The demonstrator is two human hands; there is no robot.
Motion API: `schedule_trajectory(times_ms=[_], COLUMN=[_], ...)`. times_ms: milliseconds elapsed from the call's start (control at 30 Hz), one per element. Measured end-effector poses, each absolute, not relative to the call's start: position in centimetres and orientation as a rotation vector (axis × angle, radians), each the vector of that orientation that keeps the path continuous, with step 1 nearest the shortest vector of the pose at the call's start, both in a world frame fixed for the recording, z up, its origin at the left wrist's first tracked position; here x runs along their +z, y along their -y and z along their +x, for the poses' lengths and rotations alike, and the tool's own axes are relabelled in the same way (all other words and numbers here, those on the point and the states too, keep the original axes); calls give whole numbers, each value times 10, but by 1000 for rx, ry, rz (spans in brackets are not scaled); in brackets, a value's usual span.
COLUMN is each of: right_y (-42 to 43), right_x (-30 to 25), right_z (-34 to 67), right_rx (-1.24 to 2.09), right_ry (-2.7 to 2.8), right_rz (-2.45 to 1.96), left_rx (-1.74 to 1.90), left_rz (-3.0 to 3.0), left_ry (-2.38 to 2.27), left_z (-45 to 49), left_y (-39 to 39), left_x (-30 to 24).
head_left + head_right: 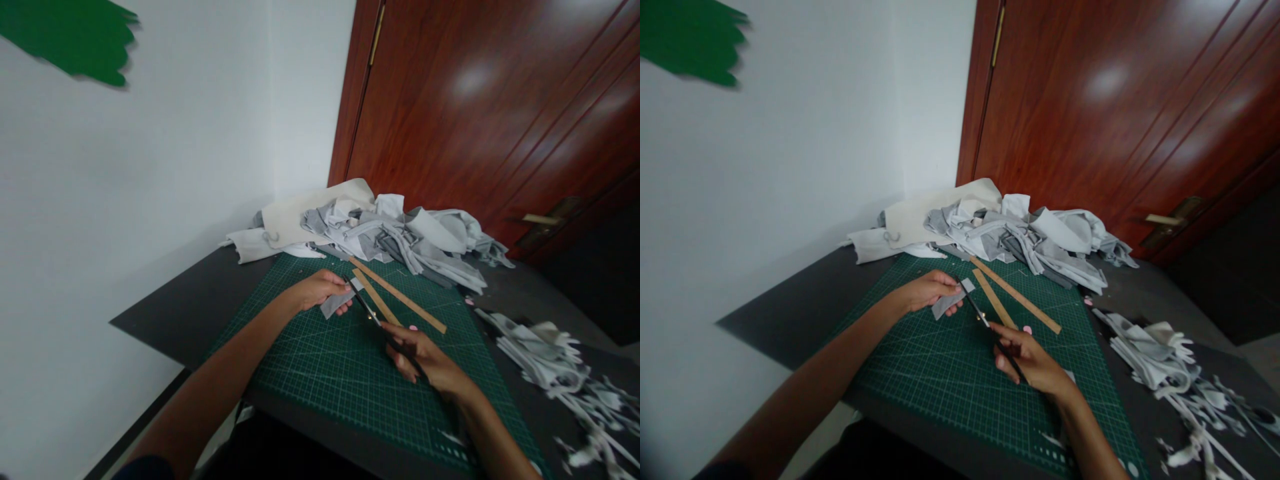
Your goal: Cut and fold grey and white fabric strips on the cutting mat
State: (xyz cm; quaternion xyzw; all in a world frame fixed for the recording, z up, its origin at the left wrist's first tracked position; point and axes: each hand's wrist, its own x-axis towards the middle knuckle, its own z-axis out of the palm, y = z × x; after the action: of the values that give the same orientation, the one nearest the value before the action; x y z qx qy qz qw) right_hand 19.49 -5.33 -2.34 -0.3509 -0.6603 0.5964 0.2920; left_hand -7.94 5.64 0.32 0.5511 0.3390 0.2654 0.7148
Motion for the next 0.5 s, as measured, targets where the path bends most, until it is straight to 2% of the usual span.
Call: schedule_trajectory(times_ms=[500], right_y=[52], right_x=[-21], right_z=[193], right_rx=[1579], right_ry=[1774], right_rz=[-946], left_rx=[593], left_rz=[1229], left_ry=[-732], left_z=[-80], left_y=[-59], left_x=[-1])
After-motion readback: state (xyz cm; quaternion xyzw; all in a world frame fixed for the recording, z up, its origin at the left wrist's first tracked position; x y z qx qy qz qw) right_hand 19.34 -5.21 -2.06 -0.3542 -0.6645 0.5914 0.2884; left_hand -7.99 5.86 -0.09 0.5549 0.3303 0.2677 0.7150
